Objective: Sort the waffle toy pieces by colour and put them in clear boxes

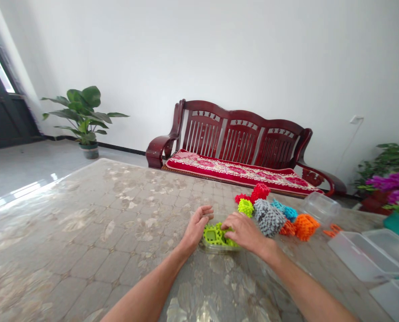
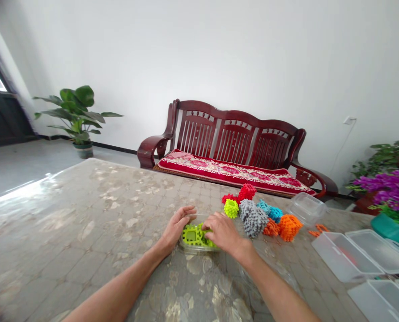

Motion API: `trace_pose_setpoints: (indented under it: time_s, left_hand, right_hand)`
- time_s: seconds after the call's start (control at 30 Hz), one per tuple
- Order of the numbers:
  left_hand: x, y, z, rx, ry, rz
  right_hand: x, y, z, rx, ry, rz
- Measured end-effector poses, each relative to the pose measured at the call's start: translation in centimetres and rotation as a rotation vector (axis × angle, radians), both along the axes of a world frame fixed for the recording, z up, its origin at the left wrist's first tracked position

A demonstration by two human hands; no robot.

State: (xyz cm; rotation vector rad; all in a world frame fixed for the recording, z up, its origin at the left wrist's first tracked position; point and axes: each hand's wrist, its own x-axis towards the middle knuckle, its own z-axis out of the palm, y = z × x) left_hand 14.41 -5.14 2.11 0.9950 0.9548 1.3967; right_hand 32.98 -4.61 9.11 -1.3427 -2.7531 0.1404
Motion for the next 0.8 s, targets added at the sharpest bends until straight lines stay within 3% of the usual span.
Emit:
trace_pose_setpoints:
  time_s: [0.8]
  left_hand:
    - [0.01,0.01,-0.04,0.011,0.03,-0.006]
  right_hand:
    - [-0.46,-0.36,-0.56,-0.012,0.108,-0.031]
